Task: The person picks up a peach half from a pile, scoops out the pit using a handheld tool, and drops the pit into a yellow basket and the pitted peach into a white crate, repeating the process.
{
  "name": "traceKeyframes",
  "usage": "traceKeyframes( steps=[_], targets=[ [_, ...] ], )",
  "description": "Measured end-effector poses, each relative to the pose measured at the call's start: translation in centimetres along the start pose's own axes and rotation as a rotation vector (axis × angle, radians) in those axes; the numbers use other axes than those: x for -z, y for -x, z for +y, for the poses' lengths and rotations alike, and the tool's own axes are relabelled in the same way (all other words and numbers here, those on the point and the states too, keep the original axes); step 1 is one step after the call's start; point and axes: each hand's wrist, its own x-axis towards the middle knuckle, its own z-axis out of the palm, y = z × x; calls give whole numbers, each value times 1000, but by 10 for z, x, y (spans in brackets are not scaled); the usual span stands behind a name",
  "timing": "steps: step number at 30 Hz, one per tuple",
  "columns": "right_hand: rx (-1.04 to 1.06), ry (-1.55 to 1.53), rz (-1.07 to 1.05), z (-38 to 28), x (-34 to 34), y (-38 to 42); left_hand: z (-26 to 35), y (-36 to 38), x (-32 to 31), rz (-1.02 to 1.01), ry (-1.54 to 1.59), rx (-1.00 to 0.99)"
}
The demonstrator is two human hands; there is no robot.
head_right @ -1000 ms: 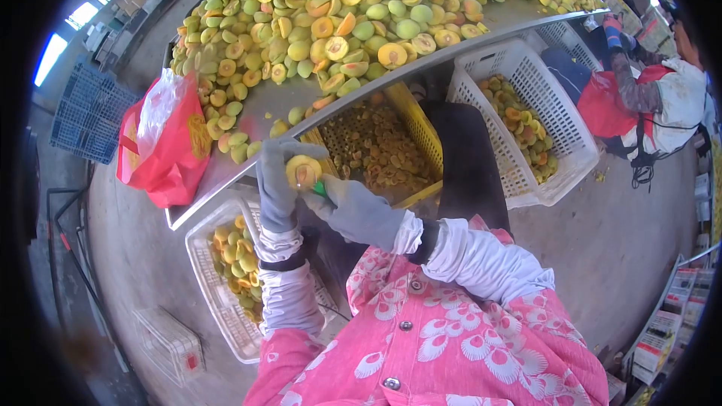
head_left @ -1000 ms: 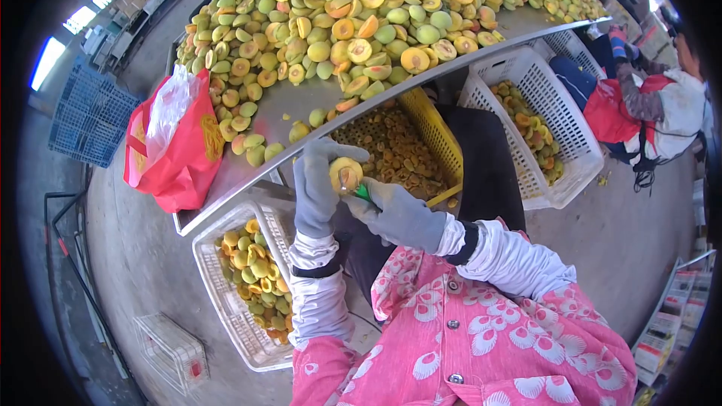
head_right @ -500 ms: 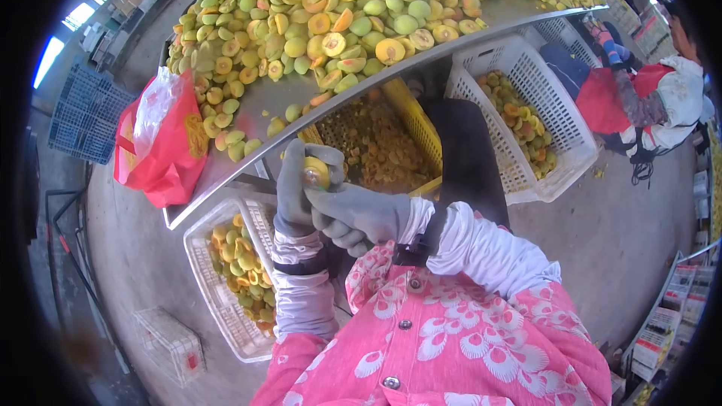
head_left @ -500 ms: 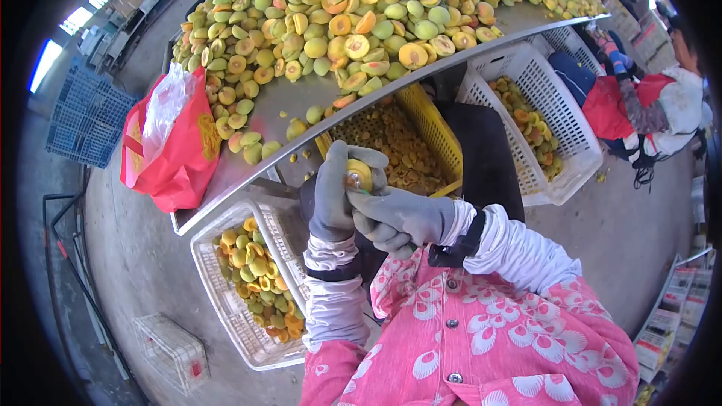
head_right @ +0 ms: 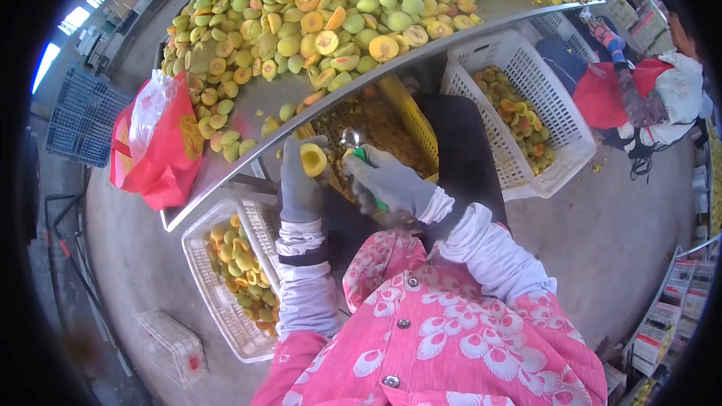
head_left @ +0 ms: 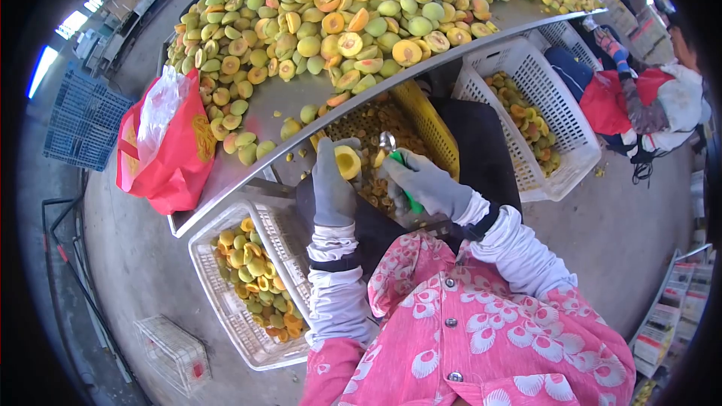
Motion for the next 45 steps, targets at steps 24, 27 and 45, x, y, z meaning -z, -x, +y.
traceKeyframes(
  steps=[24, 27, 45],
  targets=[
    [192, 875, 428, 54, 86, -62, 79, -144, 32, 7, -842, -456],
    [245, 764, 451, 60, 106, -60, 48, -258, -6, 80, -1015, -132],
    [313, 749, 295, -36, -13, -32, 40, -61, -11, -222, -7, -183]
  ],
)
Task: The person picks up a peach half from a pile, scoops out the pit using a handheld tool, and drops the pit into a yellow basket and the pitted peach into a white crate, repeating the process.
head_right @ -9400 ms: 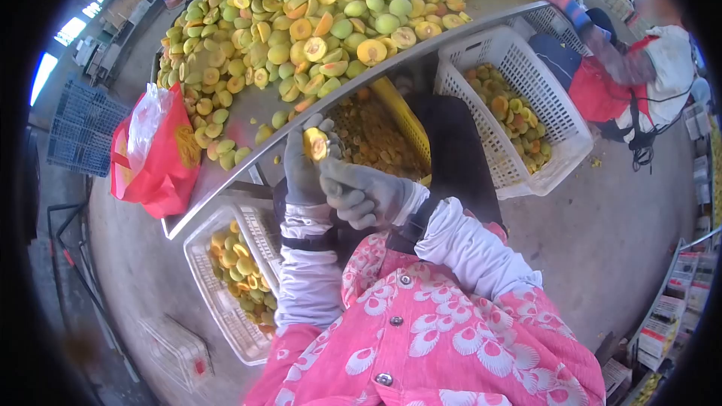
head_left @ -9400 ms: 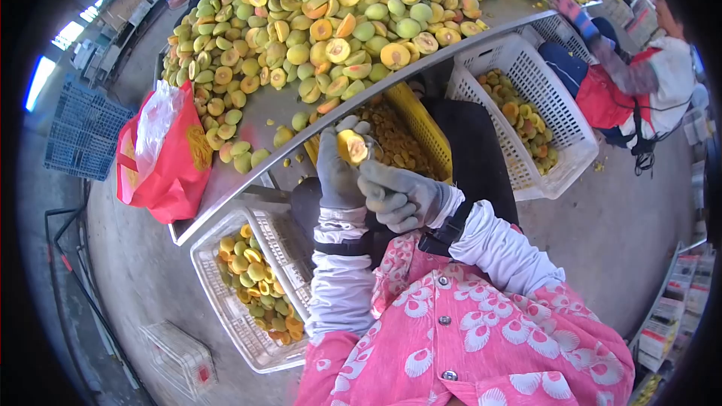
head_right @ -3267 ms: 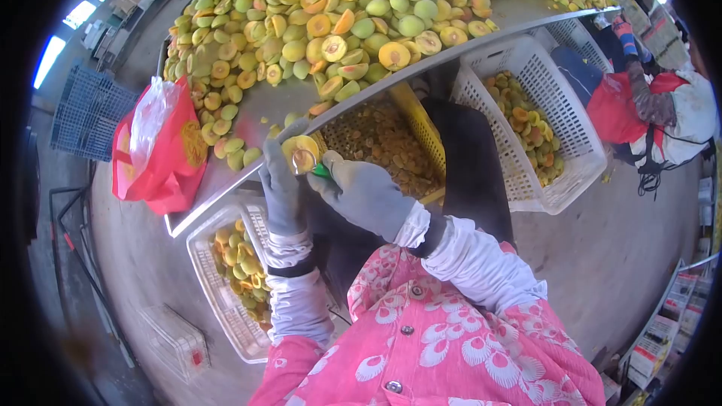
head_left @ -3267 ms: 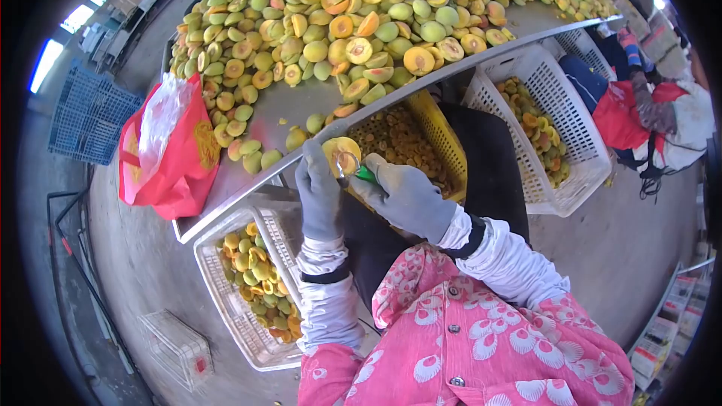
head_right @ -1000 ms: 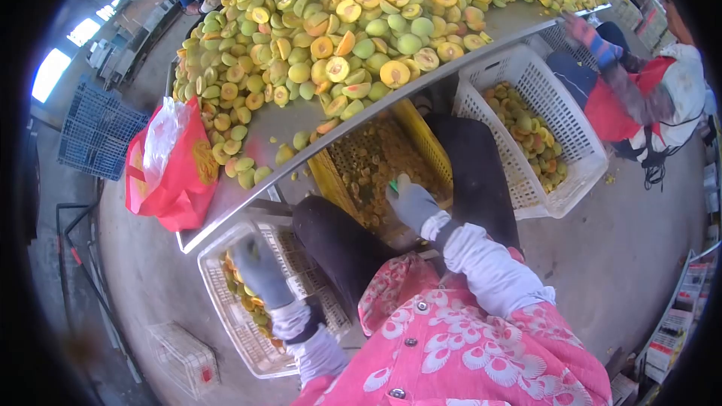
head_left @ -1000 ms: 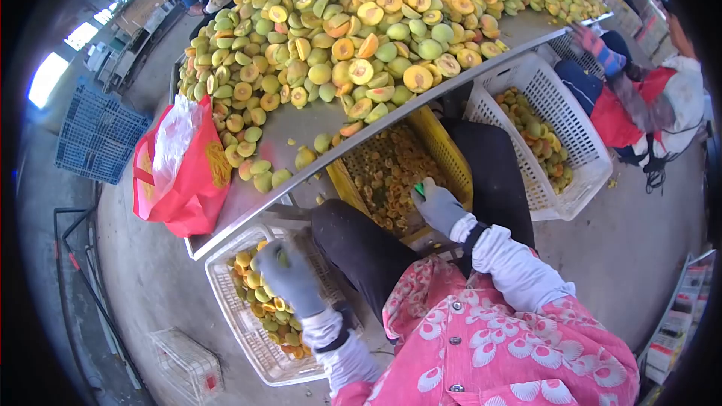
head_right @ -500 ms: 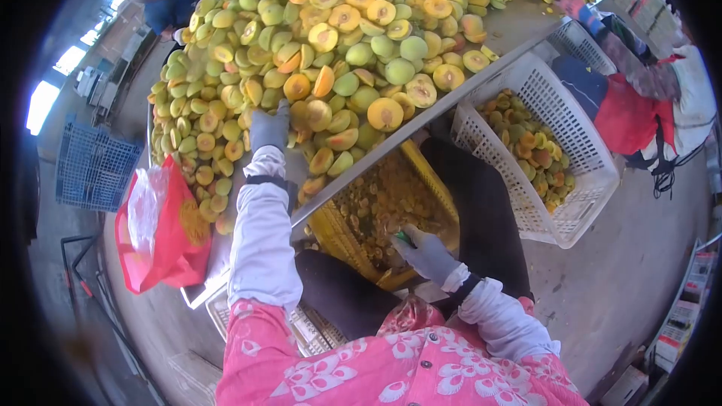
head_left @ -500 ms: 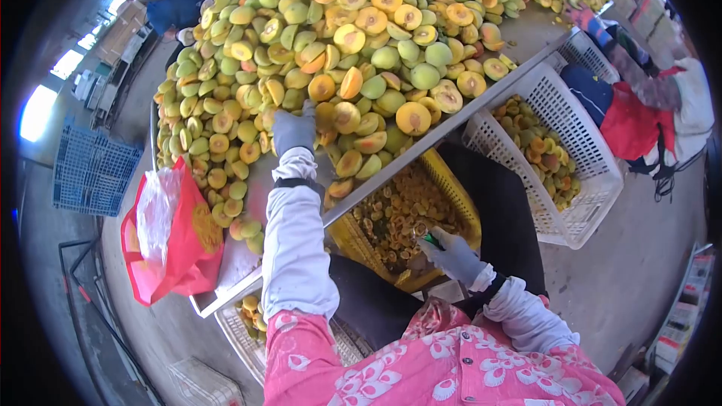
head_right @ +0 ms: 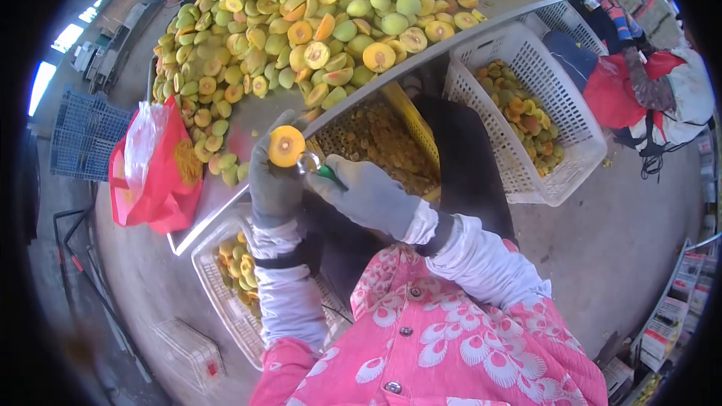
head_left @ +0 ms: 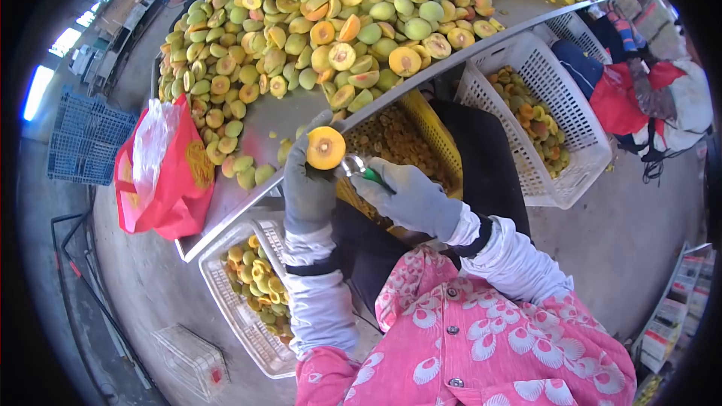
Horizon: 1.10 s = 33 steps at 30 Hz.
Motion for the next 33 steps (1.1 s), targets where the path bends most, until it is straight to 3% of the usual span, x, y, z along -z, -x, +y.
traceKeyframes(
  steps=[1, 2, 6, 8, 10, 12, 15, 18, 21, 24, 26, 33],
  targets=[
    [159, 83, 48, 2, -6, 4, 6, 12, -12, 90, -308, -190],
    [233, 116, 77, 2, -12, 8, 18, 22, -18, 116, 109, 33],
    [282, 223, 134, 2, -26, 23, 20, 47, -32, 264, -52, -85],
    [352, 238, 166, 4, -32, 27, 26, 53, -37, 324, 36, -31],
    [345, 248, 173, 1, -36, 33, 34, 57, -43, 378, 122, 27],
    [333, 255, 179, 0, -41, 36, 40, 62, -48, 423, 11, -63],
    [350, 227, 175, 2, -47, 37, 35, 66, -46, 420, 84, -119],
    [321, 229, 163, -6, -48, 41, 42, 70, -51, 473, 93, -98],
    [302, 216, 134, -6, -48, 43, 45, 73, -48, 418, 17, -131],
    [264, 195, 71, -10, -46, 44, 45, 74, -43, 363, 33, -142],
    [-174, -48, -177, -33, -37, 50, 45, 75, -41, 354, 50, -103],
    [-396, -509, -523, -32, -22, 44, 39, 71, -25, 223, -4, -34]
  ],
)
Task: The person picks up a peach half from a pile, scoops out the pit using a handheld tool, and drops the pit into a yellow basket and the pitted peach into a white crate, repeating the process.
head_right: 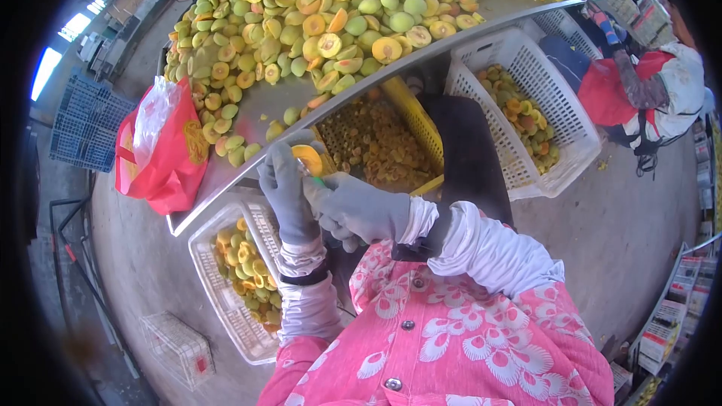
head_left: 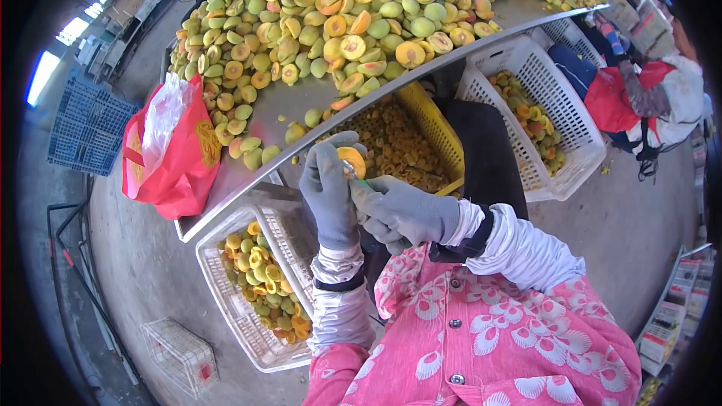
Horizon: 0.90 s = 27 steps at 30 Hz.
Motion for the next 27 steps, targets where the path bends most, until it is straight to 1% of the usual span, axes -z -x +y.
traceKeyframes(
  steps=[2, 4, 6, 7, 8, 9, 10, 12, 13, 14, 15, 16, 17, 18, 19, 20, 21, 22, 24, 25, 27],
  targets=[
    [-18, -154, -64, -3, -1, 4, -4, -4, 3, -32, -64, -24],
    [-45, -201, -102, -3, 5, 3, 2, -8, 3, -65, -127, -46],
    [-78, -248, -139, 1, 11, 0, 13, -8, 3, -118, -417, -56],
    [-92, -300, -196, 6, 16, -3, 10, -11, 5, -120, -419, -55],
    [-102, -352, -252, 8, 18, -6, 3, -15, 8, -156, -436, -136],
    [-99, -354, -253, 6, 19, -6, 2, -18, 8, -192, -451, -216],
    [-102, -361, -243, 5, 19, -6, 1, -17, 8, -192, -454, -215],
    [-99, -372, -235, 2, 16, -6, 0, -16, 2, -125, -26, 157],
    [-69, -277, -154, 1, 12, -5, -2, -16, 2, -130, -30, 160],
    [-45, -182, -71, 2, 10, -5, -6, -14, 3, -91, -29, 225],
    [-47, -180, -69, 2, 13, -5, -10, -14, 2, -51, -22, 285],
    [-95, -234, -133, 3, 18, -6, -12, -14, 2, -53, -21, 288],
    [-143, -288, -199, 5, 22, -7, -14, -13, 2, -76, -130, 175],
    [-145, -289, -200, 8, 25, -8, -14, -12, 3, -97, -239, 61],
    [-160, -373, -277, 11, 27, -10, -13, -12, 4, -95, -242, 61],
    [-172, -454, -357, 12, 27, -12, -10, -13, 5, -155, -216, 35],
    [-165, -452, -361, 9, 26, -11, -8, -16, 5, -221, -191, 7],
    [-139, -448, -359, 7, 24, -8, -12, -16, 5, -222, -194, 4],
    [-115, -451, -354, 9, 24, -8, -32, -14, 7, -214, 2, 25],
    [-131, -473, -377, 12, 27, -11, -40, -13, 9, -214, 2, 31],
    [-146, -491, -395, 17, 35, -17, -48, -15, 10, -204, 127, 149]
  ],
)
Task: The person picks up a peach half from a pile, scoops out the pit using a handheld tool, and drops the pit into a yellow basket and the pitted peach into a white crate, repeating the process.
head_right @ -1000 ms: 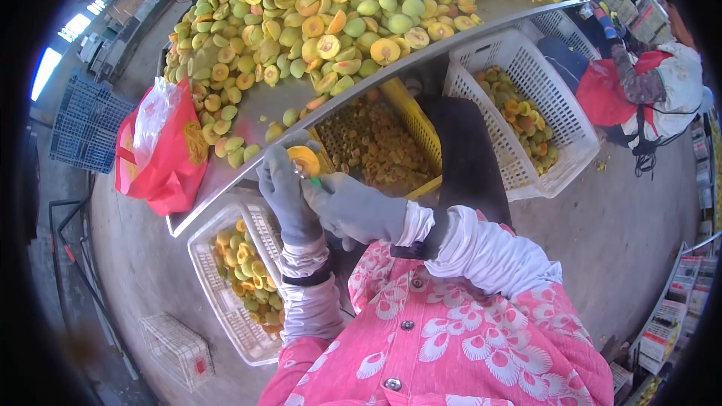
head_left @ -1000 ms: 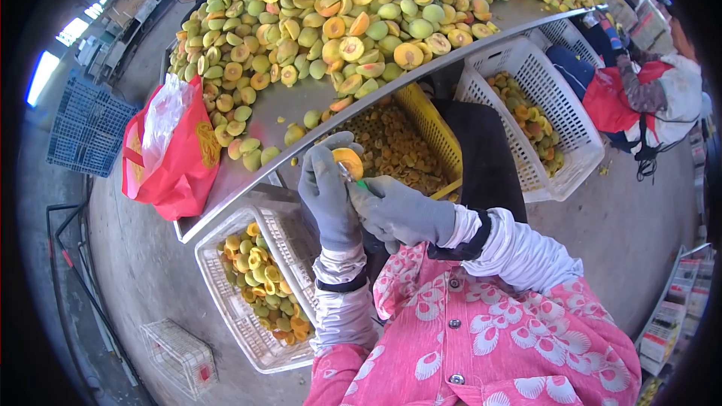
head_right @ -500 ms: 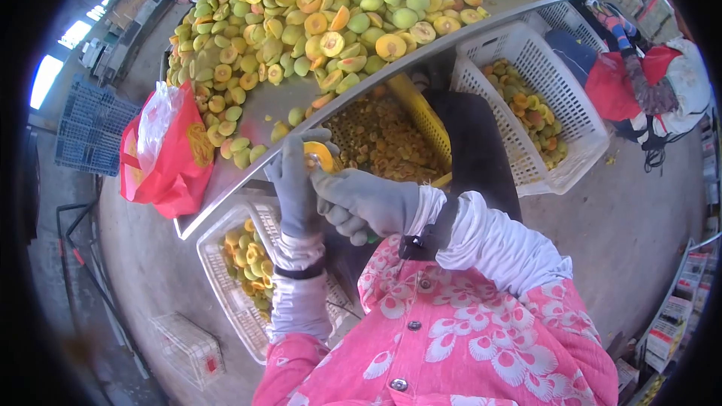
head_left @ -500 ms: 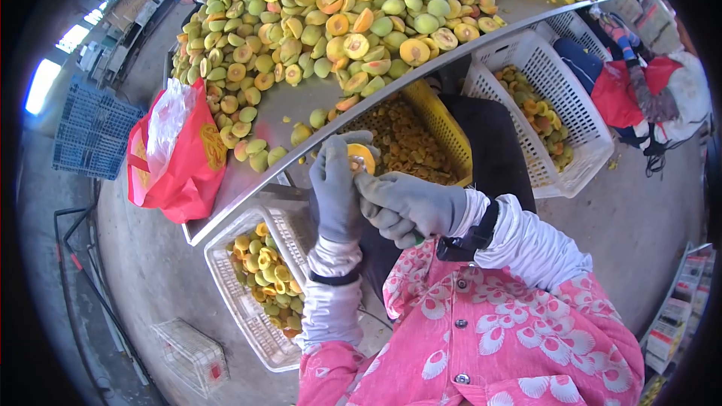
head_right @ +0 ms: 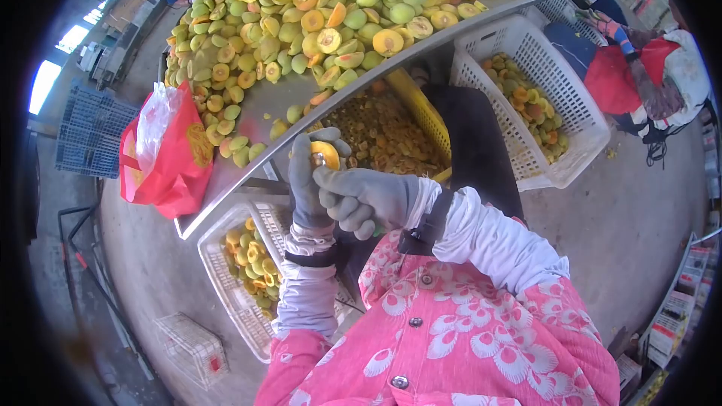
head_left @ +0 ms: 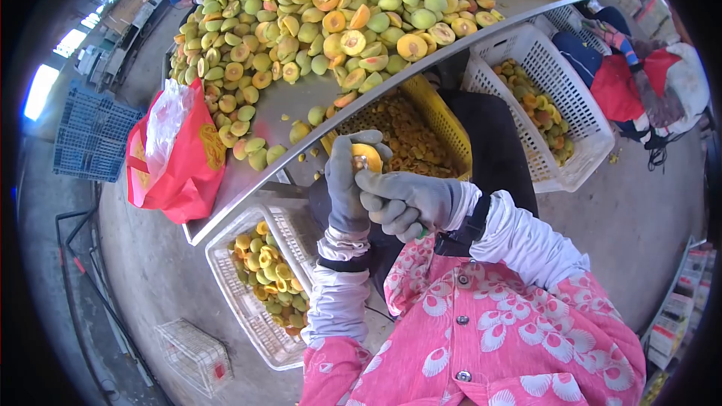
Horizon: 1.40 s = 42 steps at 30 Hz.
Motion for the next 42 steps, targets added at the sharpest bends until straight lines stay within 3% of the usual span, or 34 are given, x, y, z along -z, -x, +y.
traceKeyframes(
  steps=[7, 9, 10, 12, 15, 17, 18, 19, 20, 21, 22, 25, 28, 29, 31, 33, 34, 35, 37, 39, 40, 42],
  targets=[
    [-26, -103, -72, 2, 19, -5, 5, -6, 5, -189, -279, -128],
    [19, -70, -42, 4, 20, -5, -15, -9, 4, -46, 14, 26],
    [78, 26, 13, 6, 22, -4, -23, -11, 6, -51, 15, 21],
    [138, 121, 77, 7, 26, -2, -37, -12, 5, 160, 430, 267],
    [197, 221, 174, 8, 32, -1, -46, -13, 0, 236, 388, 129],
    [298, 189, 458, 7, 45, 1, -44, -14, 1, 274, 326, 103],
    [270, 477, 579, 7, 81, -7, -43, -13, 4, 281, 334, 66],
    [279, 475, 577, 9, 84, -9, -43, -13, 8, 283, 335, 29],
    [331, 472, 690, 10, 87, -11, -49, -14, 18, 150, 393, -19],
    [371, 469, 807, 10, 88, -11, -52, -17, 22, 148, 395, -19],
    [409, 264, 754, 7, 77, -15, -55, -15, 24, 111, 286, -44],
    [351, 274, 634, 0, 44, -11, -52, -5, 12, 99, 138, -51],
    [407, 278, 564, 3, 60, -20, -49, -4, -2, 226, -175, -14],
    [453, 291, 538, 5, 62, -20, -46, -4, 0, 232, -174, -16],
    [501, 271, 526, 4, 53, -10, -36, -5, 8, 226, -40, 206],
    [552, 252, 513, 4, 46, -4, -19, 1, 8, 224, -72, 236],
    [533, 249, 606, 6, 44, -2, -13, 5, 7, 219, -104, 270],
    [514, 245, 699, 9, 43, -1, -18, 5, 8, 220, -104, 268],
    [519, 409, 727, 19, 39, 3, -25, 5, 4, 163, -246, -77],
    [467, 698, 787, 24, 33, 8, -22, 6, -2, 188, -97, 1],
    [502, 752, 793, 26, 33, 6, -17, 8, -6, 215, 52, 79],
    [495, 738, 807, 26, 35, 2, -17, 9, -9, 219, 51, 81]
  ],
)
